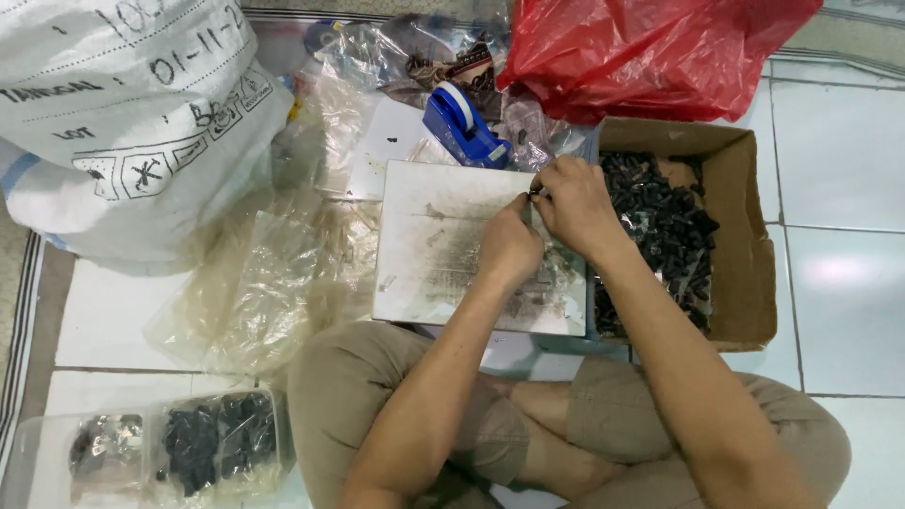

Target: The person sits cross-legged on the floor and repeatedly picks small black components from a cardboard box. They place each component onto a white rectangular board, arranging them in a row.

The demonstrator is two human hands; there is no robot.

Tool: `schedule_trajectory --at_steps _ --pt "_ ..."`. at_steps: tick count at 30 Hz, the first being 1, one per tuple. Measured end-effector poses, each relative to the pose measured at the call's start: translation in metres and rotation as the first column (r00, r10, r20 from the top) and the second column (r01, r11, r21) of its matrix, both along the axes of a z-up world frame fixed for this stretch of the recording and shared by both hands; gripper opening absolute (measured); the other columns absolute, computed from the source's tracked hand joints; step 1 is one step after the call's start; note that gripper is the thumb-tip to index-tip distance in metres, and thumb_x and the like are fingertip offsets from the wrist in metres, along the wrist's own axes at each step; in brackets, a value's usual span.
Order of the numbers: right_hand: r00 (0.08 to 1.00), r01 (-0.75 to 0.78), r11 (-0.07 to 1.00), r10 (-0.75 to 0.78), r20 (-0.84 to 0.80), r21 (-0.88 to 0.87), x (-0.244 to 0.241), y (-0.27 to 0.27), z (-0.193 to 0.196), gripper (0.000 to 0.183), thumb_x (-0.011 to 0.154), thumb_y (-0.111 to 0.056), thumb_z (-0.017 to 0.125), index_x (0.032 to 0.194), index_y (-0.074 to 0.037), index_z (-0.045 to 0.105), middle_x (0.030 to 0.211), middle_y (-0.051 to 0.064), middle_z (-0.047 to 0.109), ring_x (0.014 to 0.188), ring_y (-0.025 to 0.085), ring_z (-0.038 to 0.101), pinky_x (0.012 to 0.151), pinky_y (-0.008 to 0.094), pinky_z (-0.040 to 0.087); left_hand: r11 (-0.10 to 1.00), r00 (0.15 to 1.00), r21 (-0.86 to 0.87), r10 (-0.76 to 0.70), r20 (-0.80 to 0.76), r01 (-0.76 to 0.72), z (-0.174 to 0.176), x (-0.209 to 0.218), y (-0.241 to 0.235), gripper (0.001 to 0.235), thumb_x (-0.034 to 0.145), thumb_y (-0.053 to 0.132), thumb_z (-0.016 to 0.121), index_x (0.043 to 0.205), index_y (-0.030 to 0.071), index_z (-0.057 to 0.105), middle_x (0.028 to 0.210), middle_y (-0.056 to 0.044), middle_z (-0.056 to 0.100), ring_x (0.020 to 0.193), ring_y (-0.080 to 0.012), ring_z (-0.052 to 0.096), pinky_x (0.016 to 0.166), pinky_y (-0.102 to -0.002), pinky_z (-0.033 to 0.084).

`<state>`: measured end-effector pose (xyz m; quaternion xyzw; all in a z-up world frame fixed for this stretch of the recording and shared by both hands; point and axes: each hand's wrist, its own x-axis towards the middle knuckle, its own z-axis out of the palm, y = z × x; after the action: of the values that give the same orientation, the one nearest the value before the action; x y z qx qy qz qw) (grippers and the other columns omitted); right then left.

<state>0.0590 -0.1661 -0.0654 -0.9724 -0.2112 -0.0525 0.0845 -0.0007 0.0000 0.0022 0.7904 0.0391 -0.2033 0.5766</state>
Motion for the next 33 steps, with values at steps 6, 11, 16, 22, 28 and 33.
schedule_trajectory --at_steps 6,11,16,22,28,33 --pt "1.000 -0.001 1.000 0.001 0.024 0.024 -0.006 0.001 0.007 0.023 0.082 -0.019 0.077 0.104 -0.016 0.070 0.103 0.006 0.061 0.105 0.028 0.061 0.090 0.040 0.043 1.000 1.000 0.002 0.021 -0.001 -0.021 -0.004 0.001 -0.001 0.057 0.094 0.001 0.045 0.149 -0.012 0.044 0.141 -0.040 0.053 0.135 -0.0528 0.049 0.107 -0.060 0.046" --pt "1.000 0.016 0.997 -0.018 0.022 0.076 -0.013 -0.019 0.036 0.028 0.082 -0.022 0.080 0.107 -0.016 0.070 0.101 0.006 0.061 0.105 0.031 0.062 0.089 0.042 0.045 0.999 0.999 0.027 0.043 -0.011 -0.043 -0.007 0.001 -0.001 0.057 0.094 0.001 0.044 0.150 -0.013 0.042 0.140 -0.041 0.052 0.135 -0.0507 0.051 0.106 -0.059 0.047" --pt "0.998 0.014 0.998 -0.018 0.059 0.062 -0.028 -0.078 0.075 0.022 0.088 -0.017 0.077 0.108 -0.010 0.071 0.101 0.011 0.063 0.104 0.034 0.065 0.092 0.042 0.048 0.989 0.999 0.142 0.038 -0.016 -0.035 0.051 -0.018 0.001 0.056 0.097 0.005 0.046 0.150 -0.012 0.040 0.139 -0.040 0.053 0.133 -0.0489 0.053 0.105 -0.059 0.048" --pt "0.821 0.330 0.928 -0.374 -0.431 -0.176 -0.066 -0.141 0.071 0.041 0.091 -0.024 0.070 0.125 -0.001 0.072 0.114 0.025 0.070 0.112 0.042 0.068 0.092 0.047 0.057 0.926 0.866 0.374 -0.149 0.478 -0.048 0.001 -0.028 -0.029 0.032 0.097 0.005 0.055 0.123 -0.011 0.063 0.087 -0.023 0.069 0.082 -0.0373 0.074 0.065 -0.044 0.061" --pt "0.587 0.487 0.856 -0.469 -0.660 -0.174 -0.090 -0.183 -0.019 0.047 0.089 -0.039 0.071 0.122 -0.006 0.076 0.112 0.025 0.074 0.108 0.043 0.071 0.088 0.052 0.060 0.880 0.400 0.474 -0.445 0.801 0.029 -0.046 -0.063 -0.082 0.021 0.089 0.001 0.067 0.110 -0.001 0.069 0.092 -0.017 0.065 0.092 -0.0329 0.066 0.078 -0.039 0.054" --pt "0.519 0.514 0.851 -0.406 -0.752 -0.105 -0.075 -0.156 -0.030 0.035 0.087 -0.020 0.073 0.120 -0.008 0.077 0.116 0.022 0.074 0.110 0.042 0.070 0.085 0.055 0.060 0.693 0.461 0.717 -0.659 0.594 0.067 -0.070 -0.065 -0.133 0.011 0.086 -0.004 0.068 0.097 -0.002 0.072 0.087 -0.017 0.066 0.085 -0.0272 0.068 0.070 -0.033 0.058"
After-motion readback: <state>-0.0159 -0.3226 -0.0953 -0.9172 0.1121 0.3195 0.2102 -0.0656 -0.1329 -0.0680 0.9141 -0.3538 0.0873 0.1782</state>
